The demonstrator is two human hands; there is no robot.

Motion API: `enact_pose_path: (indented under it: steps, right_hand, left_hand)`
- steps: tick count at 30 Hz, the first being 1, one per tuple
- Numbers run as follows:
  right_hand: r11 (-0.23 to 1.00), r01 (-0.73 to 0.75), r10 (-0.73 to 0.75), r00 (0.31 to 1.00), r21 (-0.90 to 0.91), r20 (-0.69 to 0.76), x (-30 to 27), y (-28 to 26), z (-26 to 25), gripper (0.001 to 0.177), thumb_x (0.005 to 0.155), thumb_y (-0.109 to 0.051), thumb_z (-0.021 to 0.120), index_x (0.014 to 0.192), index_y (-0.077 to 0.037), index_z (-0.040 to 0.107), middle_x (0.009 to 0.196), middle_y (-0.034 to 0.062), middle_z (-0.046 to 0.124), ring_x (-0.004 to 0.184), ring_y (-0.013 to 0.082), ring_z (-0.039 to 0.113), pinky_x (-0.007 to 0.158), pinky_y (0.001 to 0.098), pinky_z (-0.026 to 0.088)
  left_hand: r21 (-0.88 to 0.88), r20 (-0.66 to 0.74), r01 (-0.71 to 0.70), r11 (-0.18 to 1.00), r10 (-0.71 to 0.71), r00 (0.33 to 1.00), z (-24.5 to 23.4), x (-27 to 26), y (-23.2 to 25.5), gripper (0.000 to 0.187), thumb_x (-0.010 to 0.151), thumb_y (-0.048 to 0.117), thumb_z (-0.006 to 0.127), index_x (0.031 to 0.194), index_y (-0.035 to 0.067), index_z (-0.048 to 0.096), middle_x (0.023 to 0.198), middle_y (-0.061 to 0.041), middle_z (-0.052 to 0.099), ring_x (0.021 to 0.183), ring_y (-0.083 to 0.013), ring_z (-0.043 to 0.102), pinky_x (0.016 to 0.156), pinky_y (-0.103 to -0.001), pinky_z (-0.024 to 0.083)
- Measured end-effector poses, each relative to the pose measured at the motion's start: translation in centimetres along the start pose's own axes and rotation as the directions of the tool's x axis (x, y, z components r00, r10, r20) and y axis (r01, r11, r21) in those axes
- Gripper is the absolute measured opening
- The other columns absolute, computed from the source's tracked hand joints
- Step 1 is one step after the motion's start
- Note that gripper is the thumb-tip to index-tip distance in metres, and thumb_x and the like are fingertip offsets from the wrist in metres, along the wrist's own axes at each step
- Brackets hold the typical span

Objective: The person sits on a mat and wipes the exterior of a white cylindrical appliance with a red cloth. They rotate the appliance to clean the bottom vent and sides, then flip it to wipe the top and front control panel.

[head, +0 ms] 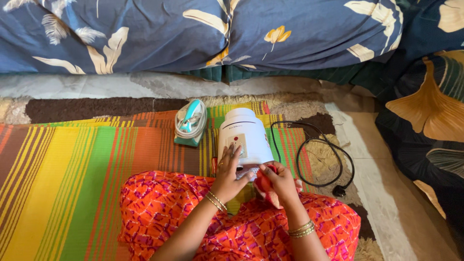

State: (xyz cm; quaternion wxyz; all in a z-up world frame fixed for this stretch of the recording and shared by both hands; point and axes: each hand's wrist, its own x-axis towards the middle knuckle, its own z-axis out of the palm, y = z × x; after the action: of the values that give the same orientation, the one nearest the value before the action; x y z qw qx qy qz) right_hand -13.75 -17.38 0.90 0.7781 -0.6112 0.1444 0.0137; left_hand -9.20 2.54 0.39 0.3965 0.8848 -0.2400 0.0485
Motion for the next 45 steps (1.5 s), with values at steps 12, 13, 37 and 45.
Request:
enact_pose_path:
  steps: [12, 13, 37, 45]
  right_hand:
    - [0.997, 0.064, -0.067, 0.995, 0.053, 0.071, -1.4, -1.0, -0.5, 0.026, 0.104, -0.026, 0.06, 0.115, -0.004, 0.07, 0.097, 0.0015, 0.068, 0.078, 0.0066, 0.058, 0.059, 0.0216, 0.048]
    - [0.993, 0.117, -0.119, 0.982, 0.02, 0.145, -1.5, -1.3, -0.4, 0.027, 0.099, -0.023, 0.065, 0.12, -0.006, 0.067, 0.103, 0.0018, 0.067, 0.086, 0.0072, 0.06, 0.068, 0.0215, 0.05]
    - [0.956, -0.01, 0.091, 0.961, -0.294, 0.261, -1.8, -1.8, -3.5, 0.039, 0.1, -0.032, 0.059, 0.122, -0.003, 0.074, 0.102, 0.0092, 0.073, 0.092, 0.0144, 0.064, 0.085, 0.0301, 0.052]
    - [0.853, 0.379, -0.507, 0.764, 0.359, 0.398, -3.3, -4.9, -3.2, 0.032, 0.101, -0.039, 0.069, 0.103, -0.008, 0.077, 0.165, 0.0187, 0.035, 0.157, 0.0297, 0.039, 0.125, 0.0484, 0.035]
  left_hand:
    - [-0.059, -0.109, -0.232, 0.971, 0.225, 0.968, -2.2, -0.6, 4.5, 0.032, 0.094, 0.04, 0.072, 0.113, 0.014, 0.072, 0.105, -0.001, 0.075, 0.101, -0.0196, 0.069, 0.096, -0.043, 0.047]
    - [-0.132, -0.085, -0.165, 0.977, 0.154, 0.984, -2.3, -0.5, 4.6, 0.028, 0.094, 0.038, 0.072, 0.107, 0.014, 0.071, 0.101, -0.001, 0.075, 0.095, -0.0174, 0.071, 0.09, -0.039, 0.05]
    - [-0.756, -0.055, 0.048, 0.652, -0.136, 0.989, -5.7, 0.2, -0.4, 0.023, 0.1, 0.03, 0.065, 0.1, 0.008, 0.061, 0.074, 0.006, 0.053, 0.061, -0.0029, 0.046, 0.051, -0.018, 0.043]
    - [-0.762, 0.087, 0.167, 0.626, -0.157, 0.984, -6.9, 0.5, 2.1, 0.018, 0.092, 0.03, 0.069, 0.095, 0.013, 0.065, 0.081, 0.005, 0.062, 0.073, -0.0013, 0.064, 0.057, -0.023, 0.065]
